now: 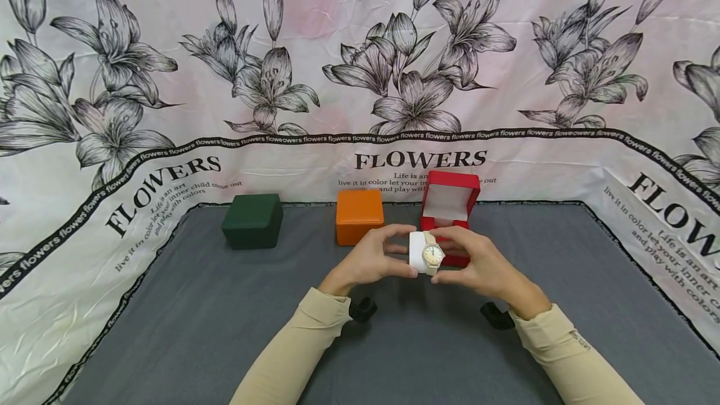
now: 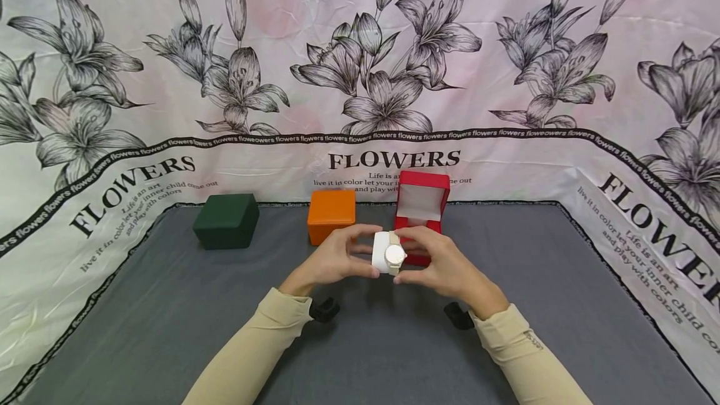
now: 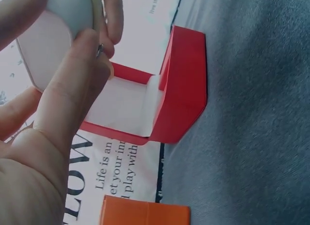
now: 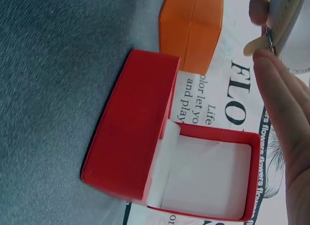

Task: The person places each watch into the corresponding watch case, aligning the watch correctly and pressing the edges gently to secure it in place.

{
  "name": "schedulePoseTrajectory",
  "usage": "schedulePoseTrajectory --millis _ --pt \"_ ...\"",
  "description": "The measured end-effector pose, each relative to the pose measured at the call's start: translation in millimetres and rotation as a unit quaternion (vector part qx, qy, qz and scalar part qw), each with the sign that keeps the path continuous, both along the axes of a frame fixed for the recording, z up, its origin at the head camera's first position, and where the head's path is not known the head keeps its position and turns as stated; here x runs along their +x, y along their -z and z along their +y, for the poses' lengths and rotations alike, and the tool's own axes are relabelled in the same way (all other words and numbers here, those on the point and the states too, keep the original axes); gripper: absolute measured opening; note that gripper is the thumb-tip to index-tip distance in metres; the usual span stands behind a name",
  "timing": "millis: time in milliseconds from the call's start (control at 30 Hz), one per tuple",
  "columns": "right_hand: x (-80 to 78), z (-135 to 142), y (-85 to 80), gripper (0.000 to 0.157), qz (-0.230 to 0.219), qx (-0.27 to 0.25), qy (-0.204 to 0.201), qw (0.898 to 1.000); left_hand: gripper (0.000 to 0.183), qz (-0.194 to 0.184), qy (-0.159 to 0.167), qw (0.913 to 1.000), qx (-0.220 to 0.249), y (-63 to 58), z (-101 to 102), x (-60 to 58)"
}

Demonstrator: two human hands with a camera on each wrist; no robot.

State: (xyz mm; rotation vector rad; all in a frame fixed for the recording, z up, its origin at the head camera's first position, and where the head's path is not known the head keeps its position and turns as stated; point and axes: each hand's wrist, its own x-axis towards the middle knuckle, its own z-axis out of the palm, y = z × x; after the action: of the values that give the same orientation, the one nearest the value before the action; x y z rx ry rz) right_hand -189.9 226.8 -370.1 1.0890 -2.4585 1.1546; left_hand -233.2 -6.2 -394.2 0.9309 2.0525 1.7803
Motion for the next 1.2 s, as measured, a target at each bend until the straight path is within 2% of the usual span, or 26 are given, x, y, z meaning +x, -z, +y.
schedulePoseTrajectory --millis 133,500,767,933,1033,1167,1200 --pt "2.9 -3 -3.8 0.07 0.007 -0.011 -0.012 1.0 0.072 0.0 -0.003 1.0 -0.001 -1.4 0 1.8" --pt "2.5 -4 1.9 0.067 -0.028 -0.038 -0.01 0.999 0.072 0.018 -0.013 0.9991 -0.037 -2.0 4 5.1" --pt "3.4 -7 2.1 0.064 -0.024 -0.019 0.01 0.999 0.076 0.039 -0.028 0.9977 -0.048 -1.3 8 8.7" --pt "3.1 -7 1.9 0.063 -0.023 -0.006 0.021 0.999 0.077 0.036 -0.031 0.9978 -0.047 0.2 11 8.3" --pt "2.4 -8 2.5 0.063 -0.016 0.002 0.028 0.999 0.076 0.038 -0.029 0.9973 -0.055 -10.6 12 16.2" --pt "-12.5 -3 22.4 0.066 -0.004 0.011 0.034 0.999 0.073 0.043 -0.024 0.9965 -0.067 -25.4 11 26.8" --pt "-16.1 -2 26.8 0.067 -0.002 0.013 0.036 0.999 0.073 0.043 -0.025 0.9964 -0.068 -25.3 10 26.3"
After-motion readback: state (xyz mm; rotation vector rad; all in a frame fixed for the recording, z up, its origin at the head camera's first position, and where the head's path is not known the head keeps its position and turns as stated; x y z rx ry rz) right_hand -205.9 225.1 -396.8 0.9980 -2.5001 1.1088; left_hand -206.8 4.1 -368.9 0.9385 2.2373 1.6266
